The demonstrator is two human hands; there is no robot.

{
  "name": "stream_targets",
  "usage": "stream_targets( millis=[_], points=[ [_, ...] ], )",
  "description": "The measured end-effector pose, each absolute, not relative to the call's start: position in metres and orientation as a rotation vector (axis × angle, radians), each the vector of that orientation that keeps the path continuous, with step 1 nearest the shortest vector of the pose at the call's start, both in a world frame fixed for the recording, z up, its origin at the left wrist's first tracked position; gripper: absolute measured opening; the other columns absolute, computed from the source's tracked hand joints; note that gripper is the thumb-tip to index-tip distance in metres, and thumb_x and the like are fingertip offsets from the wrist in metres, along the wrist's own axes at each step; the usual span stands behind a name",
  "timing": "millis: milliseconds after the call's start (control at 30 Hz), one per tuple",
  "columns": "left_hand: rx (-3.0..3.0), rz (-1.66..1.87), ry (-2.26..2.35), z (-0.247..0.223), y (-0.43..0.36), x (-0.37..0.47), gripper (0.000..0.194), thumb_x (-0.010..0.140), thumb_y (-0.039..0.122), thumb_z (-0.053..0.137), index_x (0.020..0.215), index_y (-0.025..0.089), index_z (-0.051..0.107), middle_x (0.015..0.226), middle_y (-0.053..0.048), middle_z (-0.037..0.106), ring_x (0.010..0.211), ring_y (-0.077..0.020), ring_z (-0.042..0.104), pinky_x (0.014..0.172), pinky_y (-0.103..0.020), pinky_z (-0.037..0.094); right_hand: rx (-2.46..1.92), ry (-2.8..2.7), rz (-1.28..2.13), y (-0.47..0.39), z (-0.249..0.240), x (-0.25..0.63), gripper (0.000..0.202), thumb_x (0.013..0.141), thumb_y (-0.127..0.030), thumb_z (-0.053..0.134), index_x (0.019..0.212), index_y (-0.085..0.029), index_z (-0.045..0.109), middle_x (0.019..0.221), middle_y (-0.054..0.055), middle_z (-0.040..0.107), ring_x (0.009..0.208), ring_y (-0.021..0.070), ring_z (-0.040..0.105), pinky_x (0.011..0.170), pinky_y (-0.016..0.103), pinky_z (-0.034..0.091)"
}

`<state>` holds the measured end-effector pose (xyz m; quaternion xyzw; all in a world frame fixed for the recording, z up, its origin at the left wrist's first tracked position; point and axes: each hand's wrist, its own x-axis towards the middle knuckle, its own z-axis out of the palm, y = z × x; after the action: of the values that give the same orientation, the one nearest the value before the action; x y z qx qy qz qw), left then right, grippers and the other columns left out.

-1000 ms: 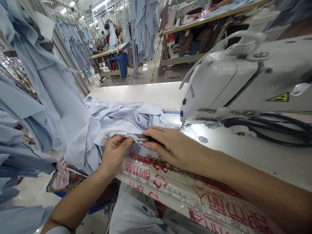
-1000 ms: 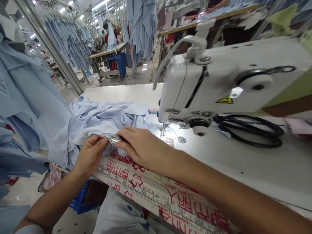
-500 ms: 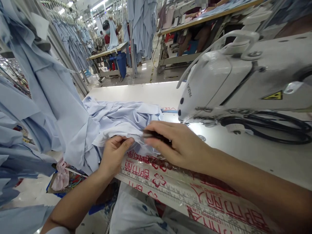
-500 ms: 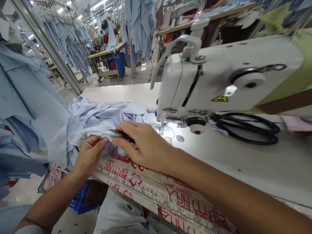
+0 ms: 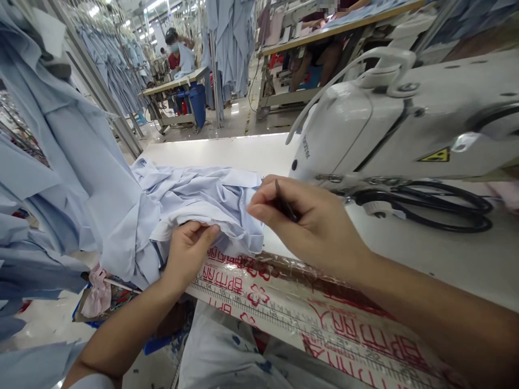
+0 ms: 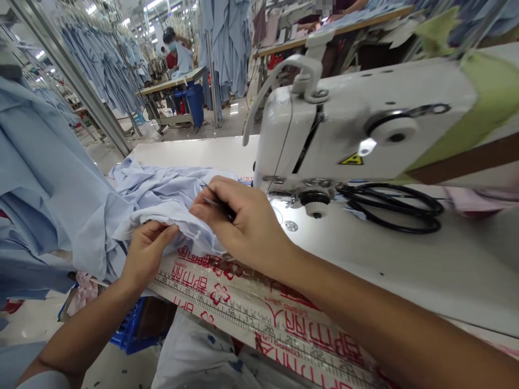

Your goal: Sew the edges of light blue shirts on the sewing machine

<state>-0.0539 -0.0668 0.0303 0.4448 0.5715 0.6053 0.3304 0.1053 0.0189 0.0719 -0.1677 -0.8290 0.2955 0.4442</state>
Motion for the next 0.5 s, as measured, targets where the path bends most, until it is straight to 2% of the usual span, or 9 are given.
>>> stream_targets(
  millis=[67, 200, 300, 500],
  points=[
    [1.111, 1.606, 1.460, 0.029, -0.065, -0.055, 0.013, 0.072, 0.029, 0.067, 0.071, 0.016, 0.067, 0.071, 0.001, 0.065, 0.067, -0.0098, 0.056, 0.066, -0.019, 0.044, -0.362, -2.059, 0.710, 0.021, 0.071, 0.105, 0.022, 0.086, -0.024, 0.048, 0.064, -0.018, 0.048, 0.060, -0.002, 0.045, 0.053, 0.0087, 0.040, 0.049, 0.024, 0.032],
    [1.104, 1.616, 1.420, 0.031, -0.064, -0.054, 0.014, 0.070, 0.029, 0.068, 0.070, 0.016, 0.067, 0.070, 0.001, 0.066, 0.066, -0.0095, 0.056, 0.066, -0.019, 0.045, -0.278, -2.194, 0.592, 0.023, 0.056, 0.098, 0.009, 0.080, -0.023, 0.058, 0.075, -0.016, 0.056, 0.070, 0.002, 0.051, 0.061, 0.0105, 0.047, 0.053, 0.024, 0.037],
    [1.134, 1.606, 1.446, 0.033, -0.064, -0.053, 0.013, 0.069, 0.028, 0.069, 0.071, 0.015, 0.067, 0.071, 0.000, 0.067, 0.068, -0.0111, 0.058, 0.067, -0.021, 0.046, -0.317, -2.260, 0.529, 0.023, 0.052, 0.096, 0.008, 0.080, -0.017, 0.051, 0.073, -0.016, 0.054, 0.072, 0.003, 0.052, 0.062, 0.0111, 0.047, 0.052, 0.024, 0.037],
    [1.163, 1.576, 1.442, 0.032, -0.066, -0.055, 0.009, 0.072, 0.025, 0.067, 0.074, 0.017, 0.069, 0.073, 0.000, 0.067, 0.072, -0.0117, 0.059, 0.072, -0.022, 0.046, -0.458, -2.298, 0.848, 0.026, 0.071, 0.103, 0.014, 0.084, -0.022, 0.046, 0.070, -0.019, 0.049, 0.066, 0.000, 0.050, 0.059, 0.0107, 0.046, 0.053, 0.024, 0.036]
  ],
)
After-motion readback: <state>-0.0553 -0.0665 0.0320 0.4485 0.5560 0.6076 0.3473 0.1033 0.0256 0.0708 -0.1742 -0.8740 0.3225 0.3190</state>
